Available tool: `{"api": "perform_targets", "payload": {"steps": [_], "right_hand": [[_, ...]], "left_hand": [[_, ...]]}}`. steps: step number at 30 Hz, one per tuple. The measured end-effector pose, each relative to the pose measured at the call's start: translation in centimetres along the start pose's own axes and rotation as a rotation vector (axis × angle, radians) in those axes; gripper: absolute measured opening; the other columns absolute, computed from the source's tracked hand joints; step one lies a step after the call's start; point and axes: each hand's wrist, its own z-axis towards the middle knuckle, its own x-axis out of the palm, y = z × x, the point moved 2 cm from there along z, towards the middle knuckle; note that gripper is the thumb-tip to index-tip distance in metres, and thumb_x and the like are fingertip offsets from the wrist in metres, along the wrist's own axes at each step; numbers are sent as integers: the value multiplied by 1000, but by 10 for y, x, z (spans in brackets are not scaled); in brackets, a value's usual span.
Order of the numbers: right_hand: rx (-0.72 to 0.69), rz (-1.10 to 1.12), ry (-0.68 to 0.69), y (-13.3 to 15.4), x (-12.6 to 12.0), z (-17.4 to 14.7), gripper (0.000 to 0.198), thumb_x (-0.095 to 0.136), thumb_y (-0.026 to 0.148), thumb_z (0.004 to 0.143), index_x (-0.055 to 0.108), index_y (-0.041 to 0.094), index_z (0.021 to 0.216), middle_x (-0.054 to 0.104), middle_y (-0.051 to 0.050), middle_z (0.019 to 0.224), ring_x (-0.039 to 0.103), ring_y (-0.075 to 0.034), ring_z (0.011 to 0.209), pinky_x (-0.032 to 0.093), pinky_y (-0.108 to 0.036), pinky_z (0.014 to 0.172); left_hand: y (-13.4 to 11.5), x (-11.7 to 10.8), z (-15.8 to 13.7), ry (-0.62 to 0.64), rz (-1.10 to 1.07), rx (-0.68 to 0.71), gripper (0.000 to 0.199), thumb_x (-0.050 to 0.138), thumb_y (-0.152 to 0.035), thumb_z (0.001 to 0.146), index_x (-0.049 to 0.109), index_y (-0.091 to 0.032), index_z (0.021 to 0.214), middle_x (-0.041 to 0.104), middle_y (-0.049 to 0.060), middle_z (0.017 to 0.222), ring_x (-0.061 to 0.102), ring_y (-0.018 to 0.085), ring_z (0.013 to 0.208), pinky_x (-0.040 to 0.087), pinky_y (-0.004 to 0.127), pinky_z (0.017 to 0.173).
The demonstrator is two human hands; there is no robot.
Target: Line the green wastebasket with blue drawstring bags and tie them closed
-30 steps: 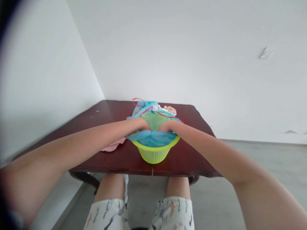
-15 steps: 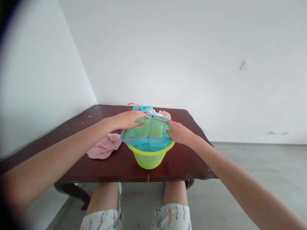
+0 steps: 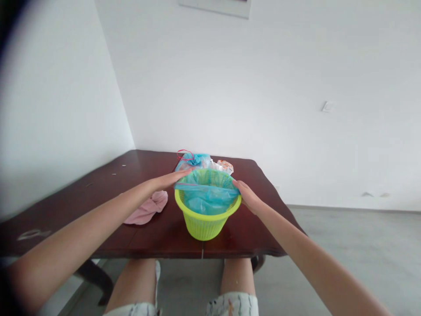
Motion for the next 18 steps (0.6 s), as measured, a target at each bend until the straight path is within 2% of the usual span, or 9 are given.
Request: {"api": "perform_targets", "payload": {"steps": [2,4,6,7,9,11,14,18], "right_hand": [[-119,-56,-71,4,-7,-13,51,73,73,104,74,26,124,84,-10,124,81,-31,119,71,-49,106],[-298,-205,-82,11,-14,-31,53,77,68,105,72,30,141,78,-11,145,76,-31,134,67,-50,116],[-467,-392,-41,17,-17,-50,45,77,59,109,75,34,147,72,-12,158,71,-33,146,60,-54,125],[-517,-465,-21,19,-17,-58,35,75,56,112,80,35,140,70,-11,161,69,-33,149,57,-55,128],[-566,-528,-23,20,-19,-69,23,72,51,115,86,33,116,72,-10,157,70,-34,147,54,-56,129],[-588,-495,-70,18,-19,-75,28,70,49,117,82,30,100,76,-10,149,74,-33,138,57,-55,123],[-638,-436,-134,14,-17,-78,27,69,48,118,77,28,102,78,-11,144,75,-32,134,59,-54,119],[-673,-339,-108,5,-4,-85,28,64,49,121,73,28,105,72,-13,152,73,-32,143,61,-54,118]], "left_hand": [[-7,-8,-21,-51,21,89,71,54,-78,113,73,-21,152,72,18,167,67,39,157,56,57,130],[-17,-13,-46,-79,87,265,63,67,-72,112,73,-25,154,72,16,166,66,37,158,53,57,133],[-29,-12,-71,-69,157,424,45,76,-61,112,80,-28,142,78,12,157,70,33,151,52,53,133],[-34,-10,-81,-61,176,461,34,78,-56,112,84,-28,131,82,10,148,74,31,143,54,50,130],[-42,-5,-96,-76,174,477,23,79,-49,114,85,-27,109,87,6,123,80,26,120,59,43,116],[-48,0,-104,-114,172,493,25,78,-46,115,82,-26,101,85,4,108,78,23,104,60,39,105],[-48,8,-111,-189,181,507,22,73,-45,118,77,-26,108,81,4,107,75,23,103,58,37,99],[-30,20,-117,-284,112,454,25,62,-47,123,68,-25,111,74,3,104,73,22,99,59,39,101]]}}
